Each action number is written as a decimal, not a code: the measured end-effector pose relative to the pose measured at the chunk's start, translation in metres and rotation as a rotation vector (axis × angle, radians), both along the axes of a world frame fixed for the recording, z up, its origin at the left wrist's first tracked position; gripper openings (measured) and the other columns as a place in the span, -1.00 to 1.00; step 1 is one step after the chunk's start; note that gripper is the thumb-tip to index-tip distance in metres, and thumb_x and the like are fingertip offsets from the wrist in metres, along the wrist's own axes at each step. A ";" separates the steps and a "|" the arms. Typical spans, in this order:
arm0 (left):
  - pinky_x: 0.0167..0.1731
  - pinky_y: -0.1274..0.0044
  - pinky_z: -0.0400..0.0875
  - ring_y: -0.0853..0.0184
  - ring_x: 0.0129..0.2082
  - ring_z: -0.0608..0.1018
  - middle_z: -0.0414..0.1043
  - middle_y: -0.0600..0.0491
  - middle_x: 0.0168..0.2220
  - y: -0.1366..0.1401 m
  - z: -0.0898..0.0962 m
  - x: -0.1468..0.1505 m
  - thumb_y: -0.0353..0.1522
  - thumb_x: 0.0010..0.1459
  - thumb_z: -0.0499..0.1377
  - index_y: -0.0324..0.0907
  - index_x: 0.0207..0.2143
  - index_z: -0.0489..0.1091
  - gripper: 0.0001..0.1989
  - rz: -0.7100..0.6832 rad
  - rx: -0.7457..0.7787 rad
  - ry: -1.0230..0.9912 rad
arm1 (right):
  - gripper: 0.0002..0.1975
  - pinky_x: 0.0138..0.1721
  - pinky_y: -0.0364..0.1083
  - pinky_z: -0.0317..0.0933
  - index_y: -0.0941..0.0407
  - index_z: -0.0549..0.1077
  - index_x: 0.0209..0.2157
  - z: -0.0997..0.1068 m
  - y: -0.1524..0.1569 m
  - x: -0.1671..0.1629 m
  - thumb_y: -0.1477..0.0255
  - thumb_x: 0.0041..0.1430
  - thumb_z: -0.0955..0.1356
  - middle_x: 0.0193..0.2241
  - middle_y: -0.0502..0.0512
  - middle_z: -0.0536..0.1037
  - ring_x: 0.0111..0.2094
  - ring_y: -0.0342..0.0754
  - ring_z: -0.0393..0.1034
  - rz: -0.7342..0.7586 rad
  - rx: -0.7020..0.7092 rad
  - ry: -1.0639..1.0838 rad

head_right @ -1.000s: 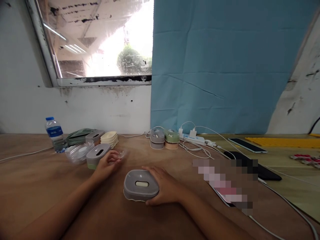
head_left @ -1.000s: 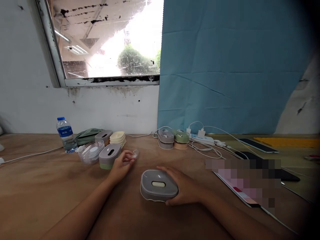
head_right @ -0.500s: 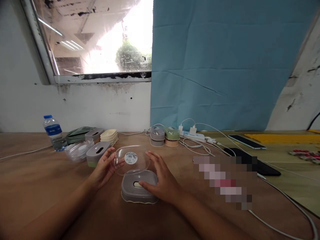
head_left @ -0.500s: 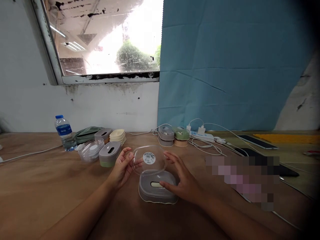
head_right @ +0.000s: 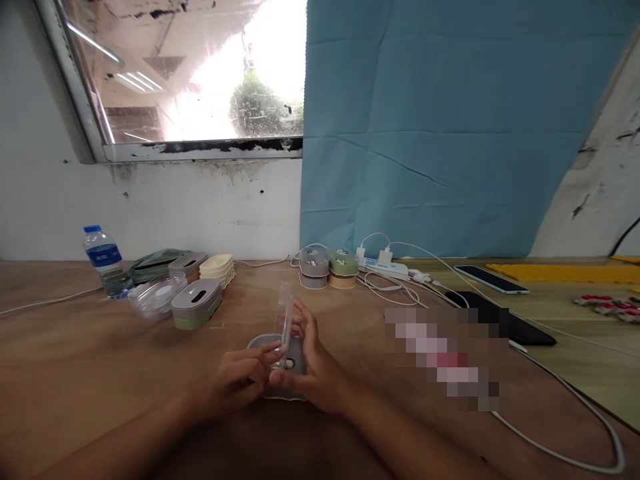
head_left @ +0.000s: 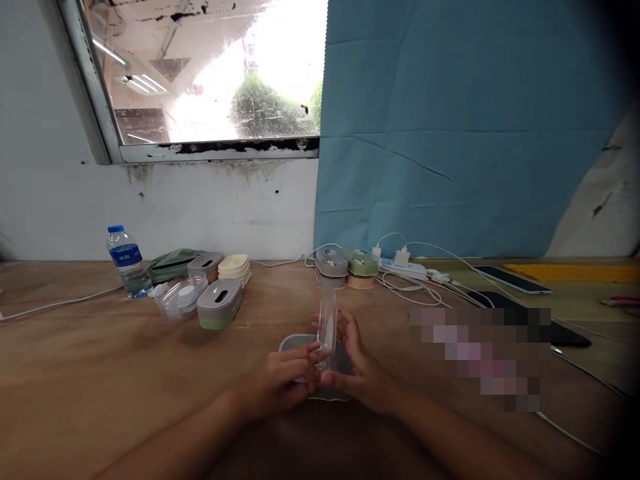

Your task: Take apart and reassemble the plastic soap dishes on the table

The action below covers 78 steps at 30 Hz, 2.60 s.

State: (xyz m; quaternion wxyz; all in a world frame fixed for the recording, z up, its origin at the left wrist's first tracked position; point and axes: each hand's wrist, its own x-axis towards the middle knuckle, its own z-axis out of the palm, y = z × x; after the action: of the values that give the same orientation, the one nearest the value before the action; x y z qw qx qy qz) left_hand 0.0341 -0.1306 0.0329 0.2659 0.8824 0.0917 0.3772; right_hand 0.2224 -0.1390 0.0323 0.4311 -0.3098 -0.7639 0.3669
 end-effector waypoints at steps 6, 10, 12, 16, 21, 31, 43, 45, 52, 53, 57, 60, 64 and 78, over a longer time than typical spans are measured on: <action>-0.19 0.44 0.27 0.26 -0.22 0.35 0.22 -0.04 -0.22 0.015 0.001 -0.015 -0.26 -0.03 0.13 -0.15 -0.35 0.18 -0.78 0.267 -0.118 -0.300 | -0.10 0.08 0.07 -0.07 0.08 -0.12 0.14 0.007 0.012 0.021 0.32 -0.22 0.40 0.09 0.23 0.05 0.11 0.13 -0.02 -0.103 0.273 -0.290; -0.29 0.52 0.23 0.37 -0.36 0.27 0.13 0.06 -0.33 0.047 -0.014 -0.032 -0.20 0.03 0.06 -0.14 -0.27 0.14 -0.73 0.442 -0.286 -0.462 | -0.28 0.08 0.06 -0.09 0.09 0.14 0.04 0.013 0.023 0.038 0.32 -0.25 0.37 0.08 0.19 0.13 0.12 0.15 -0.02 0.099 0.297 -0.477; -0.26 0.51 0.22 0.37 -0.33 0.28 0.17 0.06 -0.30 0.057 -0.018 -0.038 -0.23 0.03 0.07 -0.14 -0.20 0.14 -0.70 0.379 -0.392 -0.294 | -0.32 0.07 0.05 -0.07 0.09 0.17 0.02 0.014 0.026 0.042 0.32 -0.23 0.37 0.08 0.19 0.15 0.10 0.14 0.02 0.149 0.254 -0.519; -0.15 0.44 0.21 0.30 -0.19 0.33 0.20 -0.02 -0.12 0.057 -0.016 -0.038 -0.26 -0.04 0.16 -0.14 -0.08 0.13 -0.54 0.178 -0.557 0.023 | -0.32 0.06 0.04 -0.05 0.10 0.18 0.04 0.013 0.028 0.041 0.35 -0.21 0.37 0.08 0.20 0.14 0.10 0.11 0.02 0.192 0.220 -0.517; -0.02 0.34 0.14 0.19 -0.03 0.28 0.17 -0.06 -0.02 0.050 -0.013 -0.036 -0.30 -0.26 0.31 -0.13 0.03 0.05 -0.22 0.032 -0.573 0.162 | -0.28 0.07 0.06 -0.06 0.05 0.17 0.07 0.008 0.025 0.036 0.40 -0.23 0.37 0.12 0.16 0.06 0.11 0.12 0.00 0.189 0.196 -0.538; 0.03 0.29 0.09 0.17 0.03 0.25 0.13 -0.10 0.05 0.063 -0.017 -0.050 -0.33 -0.40 0.37 -0.10 0.09 -0.01 -0.04 0.106 -0.408 0.270 | -0.14 0.08 0.01 -0.04 0.01 0.05 0.12 0.012 0.021 0.030 0.47 -0.31 0.38 0.16 0.12 -0.04 0.15 0.11 -0.06 0.172 0.182 -0.640; -0.15 0.35 0.18 0.21 -0.22 0.37 0.36 -0.01 -0.28 0.080 -0.008 -0.063 -0.41 0.01 0.04 -0.16 -0.29 0.27 -0.84 0.919 0.229 0.160 | -0.54 0.01 0.13 -0.01 0.02 0.25 -0.02 -0.020 0.064 0.007 0.21 0.01 0.29 0.02 0.20 0.20 0.04 0.15 0.07 -0.501 0.496 -0.774; -0.15 0.34 0.16 0.20 -0.23 0.37 0.37 0.00 -0.30 0.079 -0.005 -0.067 -0.42 0.00 0.04 -0.16 -0.31 0.28 -0.85 1.008 0.282 0.156 | -0.51 0.00 0.12 -0.03 0.06 0.22 0.02 -0.021 0.081 -0.007 0.25 0.03 0.28 0.02 0.23 0.22 0.03 0.17 0.06 -0.592 0.519 -0.848; -0.11 0.33 0.12 0.18 -0.21 0.36 0.37 -0.03 -0.29 0.085 0.000 -0.088 -0.43 -0.01 0.02 -0.17 -0.30 0.31 -0.82 1.186 0.357 0.163 | -0.44 -0.07 0.13 -0.05 0.23 0.11 0.09 -0.023 0.150 -0.035 0.38 0.04 0.24 0.05 0.38 0.17 -0.04 0.24 0.11 -0.762 0.436 -0.929; -0.10 0.33 0.12 0.17 -0.21 0.36 0.38 -0.03 -0.29 0.087 -0.001 -0.091 -0.43 -0.02 0.03 -0.17 -0.29 0.31 -0.81 1.187 0.354 0.167 | -0.42 -0.08 0.12 -0.04 0.25 0.10 0.10 -0.024 0.157 -0.037 0.37 0.03 0.25 0.05 0.39 0.16 -0.05 0.24 0.11 -0.777 0.422 -0.930; -0.11 0.32 0.13 0.15 -0.20 0.37 0.40 -0.05 -0.27 0.092 -0.005 -0.097 -0.41 -0.03 0.06 -0.19 -0.26 0.31 -0.78 1.207 0.315 0.215 | -0.37 -0.06 0.10 -0.07 0.26 0.05 0.11 -0.029 0.178 -0.037 0.35 0.01 0.25 0.08 0.39 0.12 -0.02 0.23 0.07 -0.815 0.384 -0.924; -0.12 0.33 0.13 0.16 -0.21 0.39 0.41 -0.04 -0.28 0.094 -0.008 -0.098 -0.40 -0.04 0.07 -0.19 -0.26 0.31 -0.78 1.215 0.274 0.251 | -0.37 -0.04 0.11 -0.09 0.26 0.05 0.11 -0.032 0.185 -0.034 0.35 0.00 0.25 0.09 0.38 0.12 -0.01 0.23 0.06 -0.821 0.376 -0.911; -0.16 0.34 0.15 0.17 -0.24 0.40 0.41 -0.03 -0.31 0.096 -0.010 -0.100 -0.41 -0.05 0.07 -0.20 -0.28 0.31 -0.79 1.221 0.234 0.263 | -0.36 -0.05 0.16 -0.07 0.30 0.03 0.12 -0.030 0.184 -0.031 0.39 0.00 0.24 0.07 0.42 0.13 -0.02 0.26 0.06 -0.790 0.404 -0.875; -0.05 0.29 0.10 0.19 -0.15 0.36 0.39 0.00 -0.23 0.074 -0.029 -0.003 -0.39 0.06 0.01 -0.17 -0.23 0.33 -0.79 0.906 0.610 0.615 | -0.78 -0.19 0.00 0.14 0.15 0.34 -0.31 -0.010 0.046 -0.092 0.46 -0.07 0.23 -0.38 0.13 0.41 -0.32 0.01 0.23 0.026 0.920 -0.605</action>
State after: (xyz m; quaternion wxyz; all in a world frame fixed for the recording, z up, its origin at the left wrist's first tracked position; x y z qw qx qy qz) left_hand 0.0311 -0.0565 0.0036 -0.2227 0.8602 0.4172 0.1906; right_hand 0.1306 -0.0935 0.0223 0.2787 -0.1716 -0.9391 -0.1049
